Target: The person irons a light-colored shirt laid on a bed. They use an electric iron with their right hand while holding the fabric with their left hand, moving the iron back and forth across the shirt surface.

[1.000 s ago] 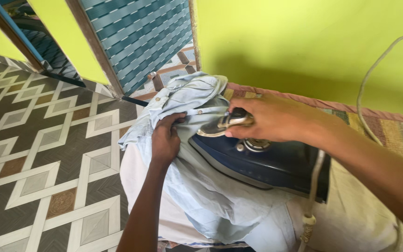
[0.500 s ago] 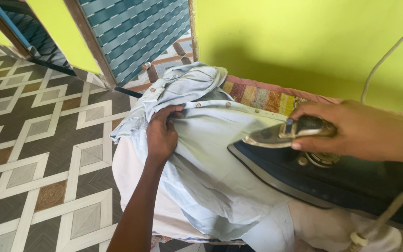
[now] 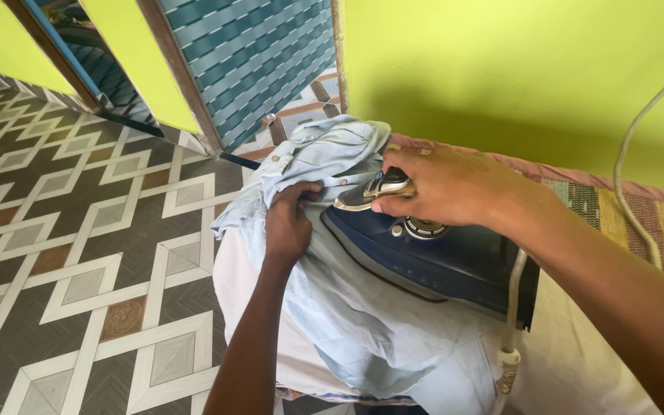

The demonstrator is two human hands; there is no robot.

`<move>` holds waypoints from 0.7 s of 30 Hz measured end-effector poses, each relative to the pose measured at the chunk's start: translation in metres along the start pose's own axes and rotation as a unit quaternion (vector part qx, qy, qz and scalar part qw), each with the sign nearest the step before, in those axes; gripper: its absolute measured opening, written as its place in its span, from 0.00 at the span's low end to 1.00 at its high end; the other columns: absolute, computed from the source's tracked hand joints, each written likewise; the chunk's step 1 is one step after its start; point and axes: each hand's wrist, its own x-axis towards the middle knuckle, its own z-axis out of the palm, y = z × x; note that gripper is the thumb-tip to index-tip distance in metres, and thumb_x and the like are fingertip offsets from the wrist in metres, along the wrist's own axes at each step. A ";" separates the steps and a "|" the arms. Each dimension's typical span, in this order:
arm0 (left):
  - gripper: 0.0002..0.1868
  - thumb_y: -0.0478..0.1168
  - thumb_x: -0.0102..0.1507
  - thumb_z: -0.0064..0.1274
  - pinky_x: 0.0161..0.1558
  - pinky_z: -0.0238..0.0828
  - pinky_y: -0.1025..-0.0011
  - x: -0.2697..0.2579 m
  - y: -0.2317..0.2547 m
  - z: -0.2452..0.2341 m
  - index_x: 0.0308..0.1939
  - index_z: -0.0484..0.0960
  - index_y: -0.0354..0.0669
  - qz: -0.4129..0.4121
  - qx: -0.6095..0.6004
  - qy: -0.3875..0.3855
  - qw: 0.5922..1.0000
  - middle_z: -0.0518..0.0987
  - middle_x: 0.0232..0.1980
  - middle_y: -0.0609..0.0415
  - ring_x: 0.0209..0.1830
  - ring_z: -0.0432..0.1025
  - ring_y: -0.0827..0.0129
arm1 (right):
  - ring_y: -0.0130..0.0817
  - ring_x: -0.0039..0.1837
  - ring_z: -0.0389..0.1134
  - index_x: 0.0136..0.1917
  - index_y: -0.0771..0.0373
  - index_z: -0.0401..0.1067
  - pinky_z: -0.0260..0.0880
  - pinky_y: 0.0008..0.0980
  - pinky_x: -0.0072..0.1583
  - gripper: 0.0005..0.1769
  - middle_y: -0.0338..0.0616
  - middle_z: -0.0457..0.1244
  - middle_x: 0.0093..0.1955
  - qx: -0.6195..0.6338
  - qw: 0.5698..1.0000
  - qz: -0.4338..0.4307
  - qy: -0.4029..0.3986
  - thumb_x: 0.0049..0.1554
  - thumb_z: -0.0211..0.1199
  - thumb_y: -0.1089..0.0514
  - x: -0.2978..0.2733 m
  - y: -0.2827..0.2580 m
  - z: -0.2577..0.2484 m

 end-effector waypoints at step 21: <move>0.27 0.18 0.53 0.41 0.58 0.66 0.63 -0.002 -0.004 0.008 0.38 0.88 0.54 0.080 0.075 -0.019 0.994 0.83 0.55 0.63 0.53 0.72 0.57 | 0.42 0.59 0.70 0.68 0.48 0.69 0.71 0.43 0.58 0.38 0.28 0.62 0.73 0.001 0.993 0.117 -0.032 0.52 0.65 0.28 -0.090 0.091 -0.009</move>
